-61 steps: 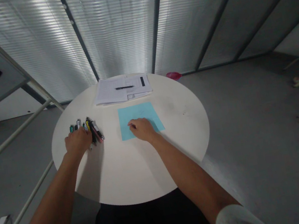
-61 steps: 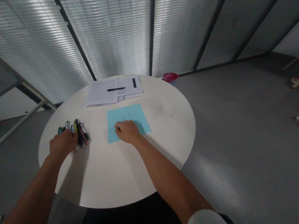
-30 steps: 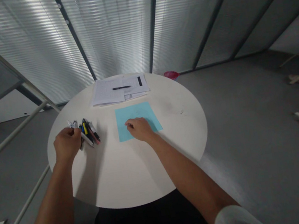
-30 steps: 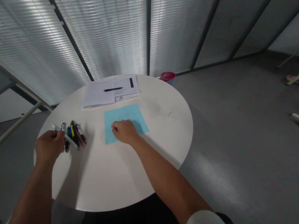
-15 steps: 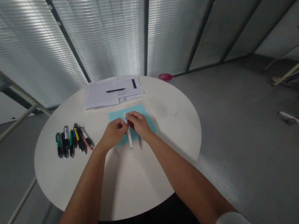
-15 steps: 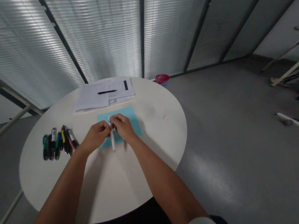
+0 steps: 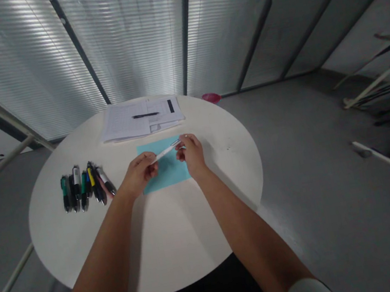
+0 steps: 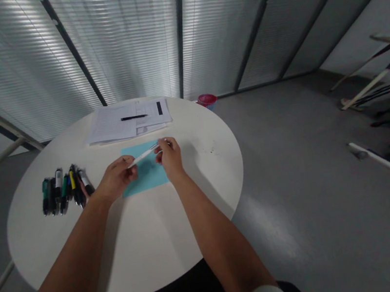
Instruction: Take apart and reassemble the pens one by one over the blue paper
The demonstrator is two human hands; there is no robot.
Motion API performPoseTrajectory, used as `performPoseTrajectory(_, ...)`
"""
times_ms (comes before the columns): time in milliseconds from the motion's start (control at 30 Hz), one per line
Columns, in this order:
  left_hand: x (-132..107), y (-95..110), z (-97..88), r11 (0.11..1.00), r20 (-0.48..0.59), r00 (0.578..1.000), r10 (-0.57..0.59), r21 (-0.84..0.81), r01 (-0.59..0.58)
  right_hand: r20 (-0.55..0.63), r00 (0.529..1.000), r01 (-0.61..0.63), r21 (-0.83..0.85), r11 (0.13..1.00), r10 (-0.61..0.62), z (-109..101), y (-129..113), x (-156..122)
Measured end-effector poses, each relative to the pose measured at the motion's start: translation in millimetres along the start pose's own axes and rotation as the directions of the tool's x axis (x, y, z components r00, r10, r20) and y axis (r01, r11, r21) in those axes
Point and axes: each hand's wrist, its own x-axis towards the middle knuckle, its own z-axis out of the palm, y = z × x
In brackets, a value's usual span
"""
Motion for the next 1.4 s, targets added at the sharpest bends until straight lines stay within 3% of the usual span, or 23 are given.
performPoseTrajectory(200, 10, -2, -12.7, 0.984, -0.151, 0.987, 0.051, -0.160, -0.076, -0.029, 0.998, -0.055, -0.029, 0.998, 0.054, -3, -8, 4)
performPoseTrajectory(433, 21, -9, -26.3, 0.954, -0.297, 0.951, 0.091, -0.249, -0.169, 0.159, 0.981, -0.082, -0.150, 0.985, 0.106, -6, -6, 25)
performPoseTrajectory(667, 24, -12, -28.1, 0.954, -0.284, 0.955, 0.089, -0.252, -0.164, 0.264, 0.952, -0.181, 0.069, 0.981, 0.157, -19, 9, 37)
performPoseTrajectory(867, 25, -12, -31.0, 0.945, -0.267, 0.962, 0.065, -0.293, -0.145, 0.345, 0.896, -0.353, 0.171, 0.920, 0.280, -19, 10, 44)
performPoseTrajectory(1167, 26, -13, -33.5, 0.922, -0.286, 0.957, 0.045, -0.356, -0.150, 0.342, 0.896, -0.359, 0.179, 0.916, 0.284, -19, 10, 44)
performPoseTrajectory(1400, 25, -11, -32.1, 0.918, -0.289, 0.957, 0.038, -0.369, -0.147, 0.317, 0.921, -0.281, 0.147, 0.948, 0.224, -18, 12, 42)
